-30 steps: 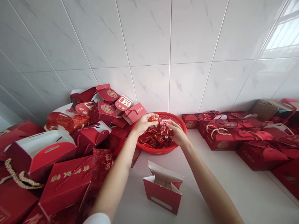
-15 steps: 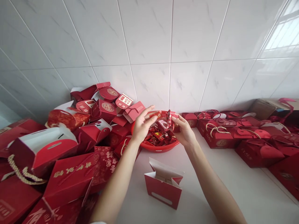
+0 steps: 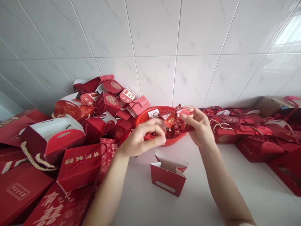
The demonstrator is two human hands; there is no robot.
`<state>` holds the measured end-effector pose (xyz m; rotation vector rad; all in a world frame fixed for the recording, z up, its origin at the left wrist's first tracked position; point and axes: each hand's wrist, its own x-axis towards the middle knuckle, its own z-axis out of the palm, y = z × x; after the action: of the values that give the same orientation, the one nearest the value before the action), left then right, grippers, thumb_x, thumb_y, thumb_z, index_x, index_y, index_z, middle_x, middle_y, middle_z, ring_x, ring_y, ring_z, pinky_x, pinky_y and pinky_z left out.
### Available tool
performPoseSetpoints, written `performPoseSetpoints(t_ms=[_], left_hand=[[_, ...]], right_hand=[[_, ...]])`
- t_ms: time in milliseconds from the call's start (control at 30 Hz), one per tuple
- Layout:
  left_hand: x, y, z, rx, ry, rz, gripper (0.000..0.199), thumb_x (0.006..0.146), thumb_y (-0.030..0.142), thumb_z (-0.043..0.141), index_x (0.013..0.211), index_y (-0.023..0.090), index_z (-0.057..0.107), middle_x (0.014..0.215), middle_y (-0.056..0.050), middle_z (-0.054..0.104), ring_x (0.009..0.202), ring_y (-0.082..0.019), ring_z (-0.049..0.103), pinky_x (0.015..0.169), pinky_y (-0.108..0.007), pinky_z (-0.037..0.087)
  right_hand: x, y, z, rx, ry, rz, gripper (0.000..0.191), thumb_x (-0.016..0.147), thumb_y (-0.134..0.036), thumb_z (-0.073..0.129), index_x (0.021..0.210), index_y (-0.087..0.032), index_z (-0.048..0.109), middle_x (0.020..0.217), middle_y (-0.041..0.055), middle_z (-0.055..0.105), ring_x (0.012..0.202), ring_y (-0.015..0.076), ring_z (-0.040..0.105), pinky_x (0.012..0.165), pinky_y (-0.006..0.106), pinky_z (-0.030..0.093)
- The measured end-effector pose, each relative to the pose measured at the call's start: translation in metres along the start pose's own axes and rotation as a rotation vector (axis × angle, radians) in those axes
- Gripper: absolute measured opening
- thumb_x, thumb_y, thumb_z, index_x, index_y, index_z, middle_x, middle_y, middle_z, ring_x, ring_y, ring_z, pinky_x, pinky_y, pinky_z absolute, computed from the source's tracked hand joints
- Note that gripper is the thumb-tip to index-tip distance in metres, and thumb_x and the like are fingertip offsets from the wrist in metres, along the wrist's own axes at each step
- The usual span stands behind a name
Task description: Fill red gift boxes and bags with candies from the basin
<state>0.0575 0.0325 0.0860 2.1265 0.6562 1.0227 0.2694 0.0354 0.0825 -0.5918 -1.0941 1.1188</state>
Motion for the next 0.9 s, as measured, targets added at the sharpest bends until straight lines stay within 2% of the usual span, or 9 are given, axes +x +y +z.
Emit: performPoseSetpoints(t_ms=[67, 133, 233, 300, 433, 500, 600, 767, 900], left_hand=[[-0.012, 0.009, -0.003, 0.072, -0.277, -0.058, 0.017, 0.089, 0.035, 0.068, 0.085, 0.024, 0.080, 0.117, -0.008, 0.073, 0.115, -0.025, 0.066, 0.099, -0.033, 0.051], [-0.020, 0.008, -0.001, 0.157, -0.399, -0.138, 0.018, 0.091, 0.035, 0.065, 0.091, 0.026, 0.081, 0.118, -0.007, 0.073, 0.110, -0.024, 0.069, 0.094, -0.032, 0.052], [-0.024, -0.004, 0.006, 0.207, -0.349, -0.221, 0.017, 0.088, 0.035, 0.069, 0.095, 0.026, 0.081, 0.110, -0.006, 0.076, 0.101, -0.024, 0.071, 0.088, -0.031, 0.053], [-0.023, -0.012, 0.009, 0.180, -0.292, -0.250, 0.019, 0.083, 0.035, 0.074, 0.097, 0.025, 0.080, 0.104, -0.005, 0.076, 0.095, -0.024, 0.071, 0.084, -0.031, 0.054], [-0.017, -0.020, 0.008, 0.146, -0.230, -0.290, 0.023, 0.081, 0.036, 0.075, 0.101, 0.025, 0.079, 0.108, -0.005, 0.074, 0.095, -0.023, 0.070, 0.081, -0.030, 0.054], [-0.015, -0.021, 0.007, 0.133, -0.204, -0.288, 0.027, 0.080, 0.037, 0.076, 0.105, 0.027, 0.078, 0.115, -0.005, 0.073, 0.100, -0.025, 0.069, 0.084, -0.031, 0.054], [-0.013, -0.025, 0.006, 0.109, -0.206, -0.268, 0.030, 0.080, 0.036, 0.077, 0.109, 0.027, 0.077, 0.115, -0.005, 0.074, 0.104, -0.026, 0.068, 0.088, -0.033, 0.053], [-0.010, -0.030, 0.005, 0.089, -0.208, -0.303, 0.032, 0.079, 0.038, 0.078, 0.108, 0.025, 0.077, 0.118, -0.007, 0.073, 0.111, -0.028, 0.066, 0.094, -0.035, 0.051], [-0.007, -0.033, 0.004, 0.076, -0.214, -0.314, 0.030, 0.080, 0.043, 0.076, 0.105, 0.025, 0.077, 0.113, -0.005, 0.074, 0.107, -0.028, 0.067, 0.091, -0.035, 0.051]], right_hand=[[-0.005, -0.012, -0.008, -0.074, -0.032, -0.041, 0.024, 0.069, -0.032, 0.086, 0.086, -0.024, 0.071, 0.081, -0.0014, 0.070, 0.072, 0.0152, 0.065, 0.068, 0.028, 0.054], [-0.010, -0.022, -0.015, -0.169, -0.123, -0.031, 0.024, 0.070, -0.031, 0.085, 0.088, -0.024, 0.071, 0.080, -0.0009, 0.070, 0.067, 0.0152, 0.063, 0.061, 0.028, 0.052], [-0.018, -0.032, -0.019, -0.339, -0.353, 0.063, 0.023, 0.075, -0.030, 0.082, 0.093, -0.022, 0.071, 0.078, 0.0014, 0.069, 0.061, 0.0148, 0.060, 0.050, 0.026, 0.046], [-0.022, -0.033, -0.018, -0.443, -0.499, 0.119, 0.018, 0.080, -0.028, 0.077, 0.095, -0.020, 0.071, 0.083, 0.0032, 0.070, 0.063, 0.0147, 0.061, 0.051, 0.025, 0.046], [-0.025, -0.026, -0.008, -0.646, -0.633, 0.122, 0.011, 0.087, -0.021, 0.066, 0.096, -0.021, 0.071, 0.084, 0.0013, 0.069, 0.064, 0.0125, 0.059, 0.057, 0.024, 0.047], [-0.024, -0.020, -0.005, -0.737, -0.651, 0.121, 0.012, 0.087, -0.017, 0.063, 0.094, -0.022, 0.071, 0.081, 0.0000, 0.069, 0.064, 0.0127, 0.058, 0.057, 0.024, 0.047], [-0.022, -0.014, -0.005, -0.812, -0.634, 0.138, 0.014, 0.087, -0.015, 0.060, 0.093, -0.023, 0.070, 0.079, 0.0000, 0.070, 0.065, 0.0142, 0.060, 0.057, 0.024, 0.047], [-0.021, -0.014, -0.006, -0.839, -0.564, 0.072, 0.016, 0.086, -0.016, 0.060, 0.095, -0.023, 0.071, 0.081, 0.0007, 0.071, 0.065, 0.0141, 0.060, 0.056, 0.024, 0.045], [-0.020, -0.009, 0.001, -0.833, -0.540, 0.021, 0.017, 0.085, -0.014, 0.058, 0.093, -0.023, 0.071, 0.089, 0.0025, 0.071, 0.073, 0.0156, 0.064, 0.061, 0.025, 0.048]])
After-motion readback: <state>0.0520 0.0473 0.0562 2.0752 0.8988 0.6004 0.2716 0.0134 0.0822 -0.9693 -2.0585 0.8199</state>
